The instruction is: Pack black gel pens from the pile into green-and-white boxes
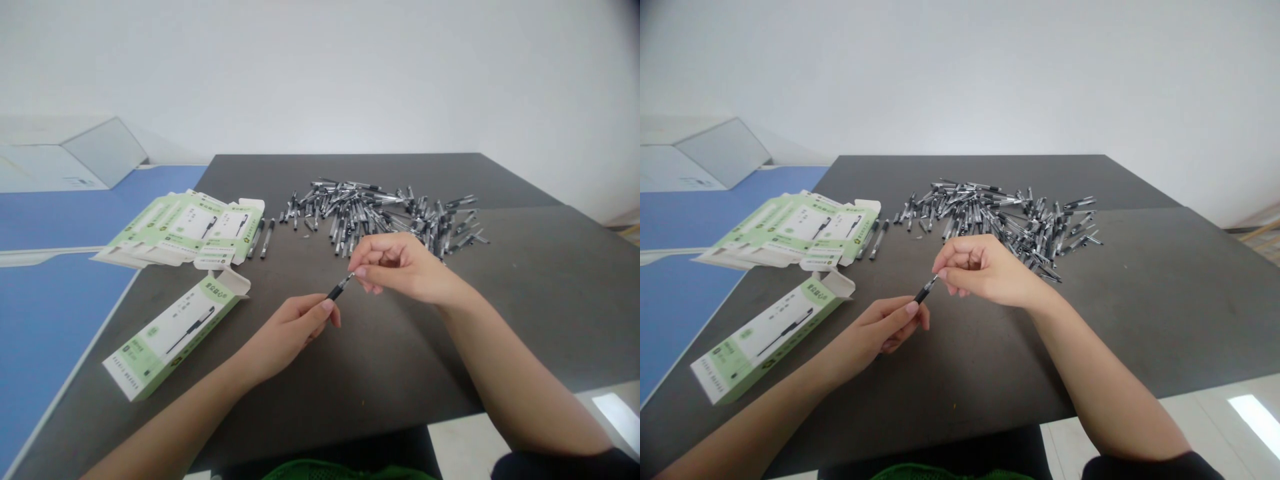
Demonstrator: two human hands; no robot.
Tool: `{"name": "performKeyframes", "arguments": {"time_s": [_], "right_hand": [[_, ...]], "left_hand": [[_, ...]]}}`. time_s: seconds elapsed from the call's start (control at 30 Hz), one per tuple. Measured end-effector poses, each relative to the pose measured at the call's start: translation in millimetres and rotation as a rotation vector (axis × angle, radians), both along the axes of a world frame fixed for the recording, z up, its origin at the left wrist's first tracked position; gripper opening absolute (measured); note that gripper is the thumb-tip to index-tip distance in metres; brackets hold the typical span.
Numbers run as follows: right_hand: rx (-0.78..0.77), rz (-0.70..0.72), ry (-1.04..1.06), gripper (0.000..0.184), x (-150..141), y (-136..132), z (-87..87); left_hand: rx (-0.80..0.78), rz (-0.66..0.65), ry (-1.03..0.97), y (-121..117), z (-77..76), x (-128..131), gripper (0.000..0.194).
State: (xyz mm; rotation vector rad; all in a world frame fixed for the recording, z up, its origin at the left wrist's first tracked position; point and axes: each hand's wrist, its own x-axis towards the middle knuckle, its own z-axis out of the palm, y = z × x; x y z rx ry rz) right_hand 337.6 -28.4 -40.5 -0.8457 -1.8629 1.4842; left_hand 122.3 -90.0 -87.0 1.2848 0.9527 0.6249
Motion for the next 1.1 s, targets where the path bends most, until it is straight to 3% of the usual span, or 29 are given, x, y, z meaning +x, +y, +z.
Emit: {"name": "performKeyframes", "arguments": {"time_s": [0.4,0.83,1.1], "right_hand": [[0.061,0.080,0.057,0.004,3.9,-3.6,1.9],[0.053,0.111,0.063,0.005,3.2,-3.5,0.8],[-0.082,0.152,0.033,0.008,2.1,-3.2,0.3]], "left_hand": [[-0.041,-0.083,-0.070,0.6,1.5,-2.4,0.043],[-0.050,-0.078,-0.050,0.7,3.1,-3.0,0.043],[0.018,-0.053,0.037,-1.2,4.6,-4.3,0.044]]}}
